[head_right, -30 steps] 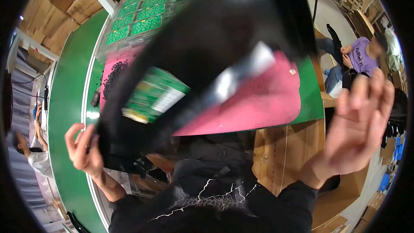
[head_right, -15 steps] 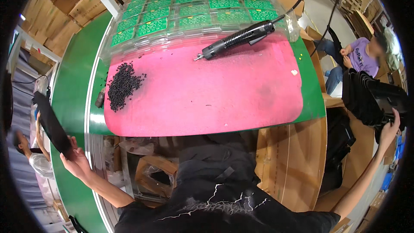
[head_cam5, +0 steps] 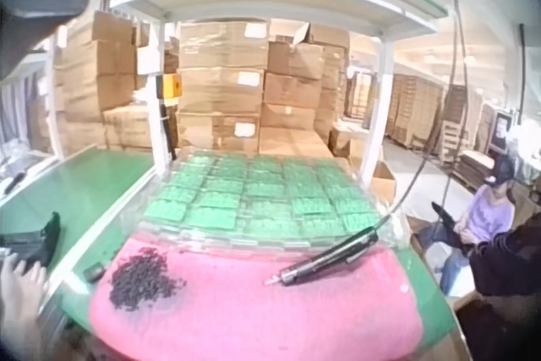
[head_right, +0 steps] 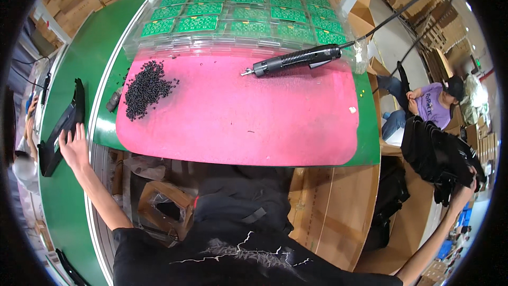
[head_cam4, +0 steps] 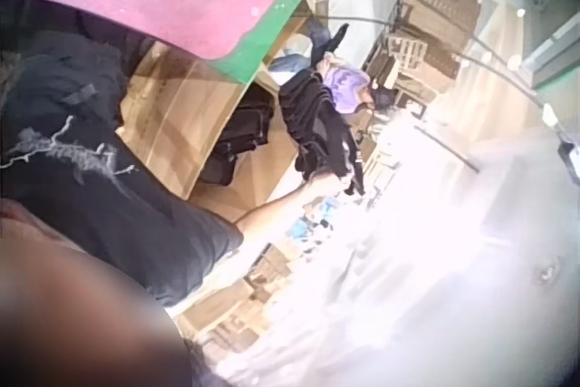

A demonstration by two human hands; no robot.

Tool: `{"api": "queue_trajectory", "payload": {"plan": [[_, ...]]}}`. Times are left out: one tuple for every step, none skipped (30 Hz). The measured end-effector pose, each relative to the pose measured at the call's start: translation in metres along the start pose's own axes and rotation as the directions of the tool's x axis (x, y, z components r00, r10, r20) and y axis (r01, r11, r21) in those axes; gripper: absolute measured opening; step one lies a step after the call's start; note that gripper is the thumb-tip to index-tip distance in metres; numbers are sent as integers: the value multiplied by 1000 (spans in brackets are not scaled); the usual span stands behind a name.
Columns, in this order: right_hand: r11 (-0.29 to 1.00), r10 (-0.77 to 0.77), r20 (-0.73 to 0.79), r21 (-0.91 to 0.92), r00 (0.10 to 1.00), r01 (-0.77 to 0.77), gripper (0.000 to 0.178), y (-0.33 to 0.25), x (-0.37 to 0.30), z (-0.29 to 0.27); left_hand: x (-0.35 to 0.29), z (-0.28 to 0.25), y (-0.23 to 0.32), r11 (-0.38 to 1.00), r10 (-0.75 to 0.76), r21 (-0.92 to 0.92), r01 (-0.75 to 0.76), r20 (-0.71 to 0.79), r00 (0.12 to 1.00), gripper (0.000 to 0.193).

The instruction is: Assembling a circuit board into a plastic housing using an electric screwdriver.

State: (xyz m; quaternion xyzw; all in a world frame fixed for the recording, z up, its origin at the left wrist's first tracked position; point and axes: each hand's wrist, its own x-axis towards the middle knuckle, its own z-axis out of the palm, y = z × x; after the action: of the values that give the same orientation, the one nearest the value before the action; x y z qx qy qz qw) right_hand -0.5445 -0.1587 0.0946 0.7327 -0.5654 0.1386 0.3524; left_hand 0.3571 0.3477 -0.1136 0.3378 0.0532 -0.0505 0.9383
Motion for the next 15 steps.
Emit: {"api": "queue_trajectory", "payload": {"plan": [[994,-99,-115,30,988,103,39,3,16,-8,-8,8,-11,997,33,67,-40,111,993,70],[977,-194,-229,39,954,208,28,5,30,-19,-28,37,-29,991,83,103,-91,77,994,57],[865,20,-305,483,952,136,27,-20,44,-38,-34,47,-43,983,90,137,-120,209,974,53],[956,-241,-246,108,939,274,30,-8,49,-49,-49,71,-54,969,56,206,-138,360,931,52],[963,-219,-240,103,946,250,34,-10,59,-57,-55,90,-66,963,-9,239,-123,487,874,56],[970,-191,-235,103,953,220,39,-12,67,-62,-58,106,-79,952,-69,281,-119,577,814,57],[944,-330,-299,-95,895,317,44,-20,67,-72,-65,129,-91,934,-152,339,-110,658,738,56],[872,-477,-333,-298,814,389,49,-46,64,-92,-74,148,-105,899,-160,385,-207,731,664,51],[853,-513,-243,-36,823,521,52,-122,61,-124,-87,172,-117,894,-184,374,-246,809,559,45],[658,-719,-369,-93,588,747,54,-163,54,-143,-99,193,-133,899,-214,362,-245,854,475,42],[738,-658,-187,31,729,674,58,-224,45,-147,-115,215,-138,870,-239,359,-339,907,346,38],[861,-314,175,468,933,202,14,-295,36,-163,-135,239,-143,817,-292,378,-436,922,253,41],[560,-778,-130,302,615,772,17,-384,48,-165,-134,229,-149,792,-311,402,-459,913,263,39],[423,-861,-135,345,490,838,24,-432,35,-176,-125,224,-158,773,-356,428,-469,904,238,36],[347,-915,2,516,404,783,24,-464,25,-188,-123,223,-173,799,-377,427,-424,904,201,36]]}}
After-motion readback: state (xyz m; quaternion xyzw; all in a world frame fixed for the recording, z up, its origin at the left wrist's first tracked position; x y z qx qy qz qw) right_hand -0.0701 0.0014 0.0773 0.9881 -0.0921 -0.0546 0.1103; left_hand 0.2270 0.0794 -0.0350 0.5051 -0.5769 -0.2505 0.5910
